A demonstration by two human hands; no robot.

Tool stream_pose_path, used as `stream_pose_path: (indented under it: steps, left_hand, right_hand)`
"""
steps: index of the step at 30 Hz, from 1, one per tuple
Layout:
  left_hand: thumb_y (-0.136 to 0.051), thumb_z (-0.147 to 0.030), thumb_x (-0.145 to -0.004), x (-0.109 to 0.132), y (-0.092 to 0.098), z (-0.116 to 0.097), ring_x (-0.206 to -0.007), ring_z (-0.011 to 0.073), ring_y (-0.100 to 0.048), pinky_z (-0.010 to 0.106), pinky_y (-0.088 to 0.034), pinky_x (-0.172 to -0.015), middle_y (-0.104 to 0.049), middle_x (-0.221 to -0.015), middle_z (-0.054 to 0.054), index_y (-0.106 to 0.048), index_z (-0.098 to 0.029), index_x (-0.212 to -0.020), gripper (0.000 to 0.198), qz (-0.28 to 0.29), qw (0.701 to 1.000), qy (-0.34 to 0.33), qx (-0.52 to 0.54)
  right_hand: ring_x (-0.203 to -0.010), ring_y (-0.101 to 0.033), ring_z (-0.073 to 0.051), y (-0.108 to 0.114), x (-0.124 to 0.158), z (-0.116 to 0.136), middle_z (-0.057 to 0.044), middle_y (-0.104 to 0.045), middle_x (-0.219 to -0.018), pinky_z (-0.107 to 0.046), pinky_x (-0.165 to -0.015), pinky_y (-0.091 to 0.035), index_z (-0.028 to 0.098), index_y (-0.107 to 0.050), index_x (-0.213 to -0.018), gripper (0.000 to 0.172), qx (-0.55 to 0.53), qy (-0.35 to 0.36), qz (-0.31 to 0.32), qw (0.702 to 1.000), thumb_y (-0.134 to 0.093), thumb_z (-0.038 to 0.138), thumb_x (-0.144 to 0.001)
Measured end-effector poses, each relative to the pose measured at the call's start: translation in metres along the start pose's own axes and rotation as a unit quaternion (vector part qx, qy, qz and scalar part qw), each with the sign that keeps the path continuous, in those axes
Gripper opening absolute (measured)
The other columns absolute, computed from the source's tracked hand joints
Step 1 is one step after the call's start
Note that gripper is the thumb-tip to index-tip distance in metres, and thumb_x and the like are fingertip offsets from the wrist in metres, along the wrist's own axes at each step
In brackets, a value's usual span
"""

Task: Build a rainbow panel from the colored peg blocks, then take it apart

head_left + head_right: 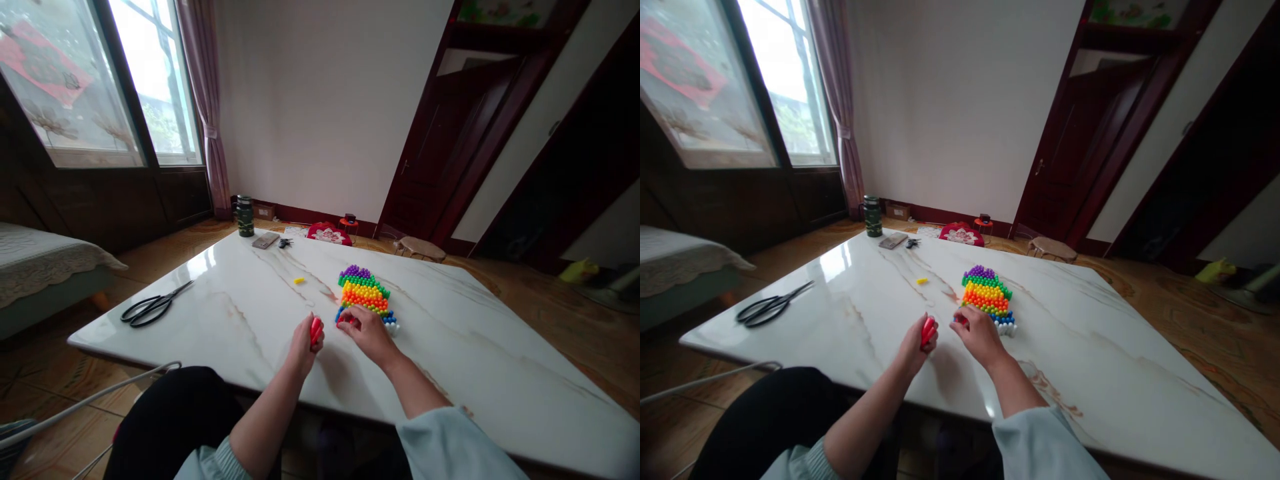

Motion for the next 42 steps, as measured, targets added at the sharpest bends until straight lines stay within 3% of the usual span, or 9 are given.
stream_pose_path:
  steps: [5, 9, 12, 17, 24, 30, 33, 38, 42]
  left_hand:
    - [-0.039, -0.033, -0.095, 0.011, -0.020, 0.005, -0.068, 0.0122, -0.064, 0.022, -0.052, -0.061, -0.064, -0.080, 0.009, -0.059, -0.013, -0.087, 0.029, 0.024, 0.963, 0.117, 0.240]
    - [-0.035, -0.041, -0.097, 0.022, -0.024, 0.002, -0.085, 0.0175, -0.068, 0.028, -0.055, -0.076, -0.067, -0.096, 0.012, -0.061, -0.012, -0.102, 0.038, 0.063, 0.920, 0.160, 0.352]
    - [-0.034, -0.046, -0.096, 0.026, -0.025, 0.001, -0.092, 0.0185, -0.067, 0.028, -0.054, -0.082, -0.067, -0.100, 0.012, -0.061, -0.012, -0.107, 0.044, 0.094, 0.916, 0.173, 0.349]
    - [-0.044, -0.045, -0.093, 0.027, -0.030, 0.002, -0.094, 0.0213, -0.066, 0.032, -0.052, -0.086, -0.068, -0.094, 0.012, -0.063, -0.012, -0.097, 0.039, 0.132, 0.940, 0.154, 0.275]
    - [-0.052, -0.025, -0.091, 0.030, -0.036, 0.004, -0.080, 0.0126, -0.065, 0.022, -0.054, -0.075, -0.068, -0.094, 0.010, -0.064, -0.011, -0.094, 0.018, 0.114, 0.950, 0.142, 0.255]
    - [-0.048, -0.020, -0.091, 0.024, -0.026, 0.007, -0.073, 0.0132, -0.065, 0.021, -0.055, -0.062, -0.064, -0.100, 0.017, -0.058, -0.007, -0.108, 0.023, 0.035, 0.952, 0.165, 0.253]
    - [-0.049, -0.017, -0.090, 0.019, -0.018, 0.009, -0.075, 0.0149, -0.067, 0.024, -0.057, -0.065, -0.064, -0.101, 0.018, -0.056, -0.009, -0.107, 0.020, -0.008, 0.955, 0.162, 0.248]
    - [-0.050, -0.017, -0.089, 0.017, -0.016, 0.010, -0.078, 0.0168, -0.068, 0.025, -0.058, -0.066, -0.064, -0.101, 0.019, -0.056, -0.009, -0.106, 0.020, -0.011, 0.954, 0.164, 0.249]
    - [-0.052, -0.017, -0.088, 0.016, -0.015, 0.013, -0.079, 0.0168, -0.068, 0.026, -0.059, -0.067, -0.064, -0.103, 0.019, -0.057, -0.009, -0.105, 0.019, -0.004, 0.955, 0.163, 0.247]
  right_hand:
    - [-0.077, -0.059, -0.013, -0.017, -0.005, 0.023, -0.002, -0.063, -0.097, -0.026, -0.072, -0.046, 0.023, -0.067, -0.103, 0.028, -0.039, 0.024, 0.060, 0.997, -0.071, 0.024, -0.075]
    - [-0.087, -0.059, -0.016, -0.031, -0.007, 0.025, -0.002, -0.060, -0.106, -0.027, -0.076, -0.045, 0.027, -0.068, -0.107, 0.042, 0.033, 0.007, 0.135, 0.990, -0.077, 0.024, -0.066]
    - [-0.089, -0.059, -0.015, -0.035, -0.006, 0.025, -0.001, -0.061, -0.104, -0.026, -0.078, -0.043, 0.026, -0.069, -0.103, 0.036, 0.054, 0.002, 0.164, 0.985, -0.073, 0.018, -0.069]
    - [-0.084, -0.060, -0.016, -0.028, -0.004, 0.026, -0.001, -0.066, -0.093, -0.024, -0.071, -0.040, 0.024, -0.068, -0.087, 0.016, 0.121, -0.038, 0.118, 0.985, -0.072, 0.029, -0.073]
    - [-0.073, -0.060, -0.015, -0.015, -0.004, 0.010, -0.003, -0.068, -0.082, -0.024, -0.066, -0.041, 0.022, -0.068, -0.073, 0.017, 0.116, -0.094, -0.011, 0.989, -0.063, 0.037, -0.081]
    - [-0.068, -0.062, -0.014, 0.004, -0.002, -0.026, -0.002, -0.070, -0.078, -0.025, -0.069, -0.047, 0.019, -0.068, -0.088, 0.012, 0.027, -0.157, -0.112, 0.981, -0.061, 0.023, -0.079]
    - [-0.072, -0.063, -0.015, 0.013, 0.004, -0.048, -0.004, -0.071, -0.085, -0.025, -0.072, -0.047, 0.018, -0.070, -0.083, 0.012, 0.104, -0.197, -0.080, 0.972, -0.062, 0.014, -0.074]
    - [-0.078, -0.063, -0.016, 0.012, 0.012, -0.071, -0.003, -0.070, -0.082, -0.024, -0.074, -0.044, 0.021, -0.072, -0.066, 0.019, 0.188, -0.205, 0.028, 0.960, -0.061, 0.006, -0.069]
    - [-0.083, -0.063, -0.016, 0.005, 0.010, -0.074, -0.003, -0.071, -0.086, -0.024, -0.076, -0.044, 0.021, -0.073, -0.074, 0.019, 0.197, -0.190, 0.039, 0.961, -0.061, 0.007, -0.071]
Point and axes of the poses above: each hand's wrist, its own x-axis away from the middle knuckle, its own y-axis out of the back of the hand, z = x × y, the point moved 3 cm from there along -x, towards the middle knuckle
